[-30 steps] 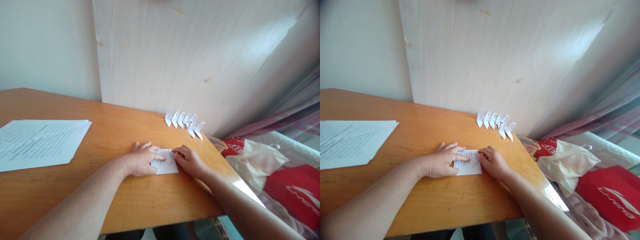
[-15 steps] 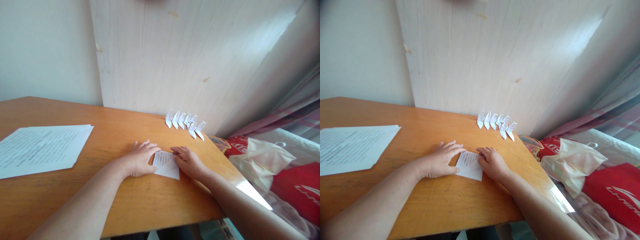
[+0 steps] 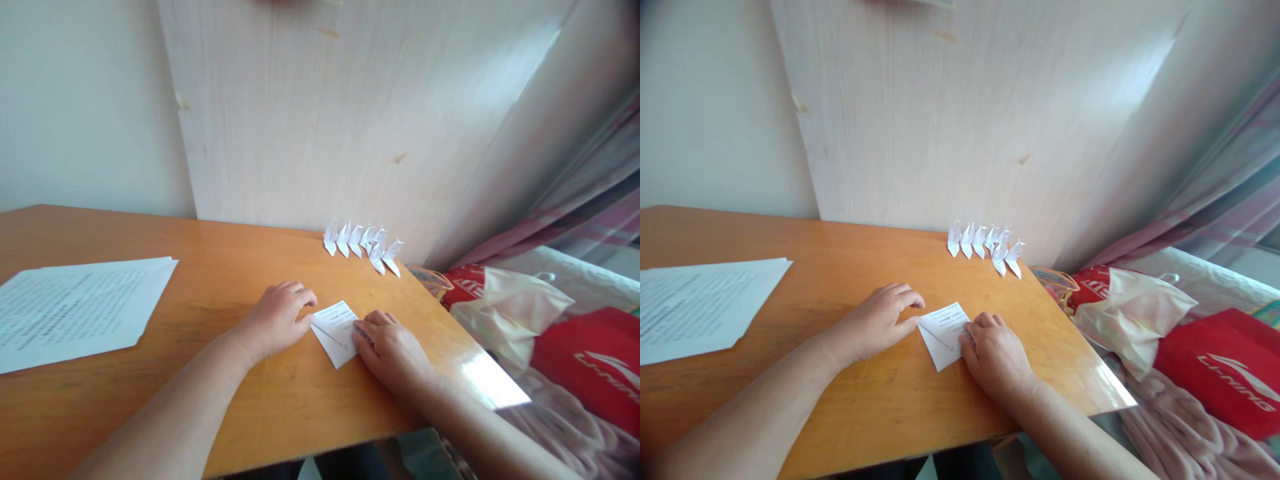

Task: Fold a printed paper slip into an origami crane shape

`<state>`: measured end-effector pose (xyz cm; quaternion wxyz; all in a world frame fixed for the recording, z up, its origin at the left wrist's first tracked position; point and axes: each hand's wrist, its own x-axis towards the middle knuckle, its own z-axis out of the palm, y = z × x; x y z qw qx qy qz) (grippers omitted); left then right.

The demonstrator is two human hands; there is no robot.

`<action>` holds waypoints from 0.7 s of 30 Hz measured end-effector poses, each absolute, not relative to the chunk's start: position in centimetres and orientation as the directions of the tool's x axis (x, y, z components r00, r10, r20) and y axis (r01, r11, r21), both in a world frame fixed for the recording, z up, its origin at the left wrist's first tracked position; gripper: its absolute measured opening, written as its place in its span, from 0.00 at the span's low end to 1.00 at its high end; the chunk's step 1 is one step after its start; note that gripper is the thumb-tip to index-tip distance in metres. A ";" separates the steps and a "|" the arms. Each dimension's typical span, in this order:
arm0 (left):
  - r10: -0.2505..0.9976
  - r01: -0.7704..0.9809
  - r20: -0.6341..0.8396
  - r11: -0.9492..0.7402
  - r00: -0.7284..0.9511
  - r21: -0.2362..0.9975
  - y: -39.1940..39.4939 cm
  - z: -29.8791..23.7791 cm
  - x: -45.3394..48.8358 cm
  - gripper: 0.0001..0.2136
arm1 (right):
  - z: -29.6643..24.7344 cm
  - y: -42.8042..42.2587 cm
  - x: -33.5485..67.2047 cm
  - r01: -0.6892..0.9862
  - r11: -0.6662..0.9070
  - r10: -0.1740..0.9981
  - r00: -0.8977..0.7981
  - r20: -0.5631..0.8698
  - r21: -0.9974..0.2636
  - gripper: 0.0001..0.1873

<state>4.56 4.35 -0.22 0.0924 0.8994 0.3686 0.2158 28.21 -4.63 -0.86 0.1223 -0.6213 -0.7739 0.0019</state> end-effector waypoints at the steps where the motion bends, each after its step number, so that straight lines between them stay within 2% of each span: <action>1: 0.689 0.598 0.316 -0.724 0.652 0.343 4.2 -0.2 4.7 0.07 | -0.8 -5.0 28.0 0.966 0.207 0.968 -0.179 0.178 -0.153 0.16; 4: 0.636 0.528 0.285 -0.763 0.717 0.372 3.5 -0.3 5.2 0.10 | -0.4 -6.1 27.3 0.965 0.163 0.978 -0.131 0.163 -0.205 0.15; 8: 0.572 0.499 0.246 -0.813 0.782 0.301 2.6 -0.7 5.8 0.10 | 0.2 -8.1 26.0 0.920 0.175 0.983 -0.143 0.116 -0.351 0.15; 12: 0.607 0.560 0.241 -0.793 0.757 0.241 2.5 -1.0 5.8 0.12 | 1.1 -10.1 24.5 0.856 0.268 0.963 -0.248 0.102 -0.443 0.15; 17: 0.624 0.578 0.231 -0.780 0.746 0.241 2.8 -1.4 5.5 0.11 | 2.3 -11.0 24.0 0.722 0.371 0.913 -0.397 0.088 -0.585 0.15; 19: 0.609 0.555 0.225 -0.790 0.761 0.259 3.0 -1.5 5.3 0.11 | 2.2 -10.5 24.7 0.701 0.396 0.909 -0.393 0.141 -0.593 0.16; 21: 0.589 0.529 0.222 -0.802 0.777 0.279 3.1 -1.3 5.1 0.11 | 1.8 -9.7 25.9 0.758 0.397 0.918 -0.339 0.208 -0.517 0.15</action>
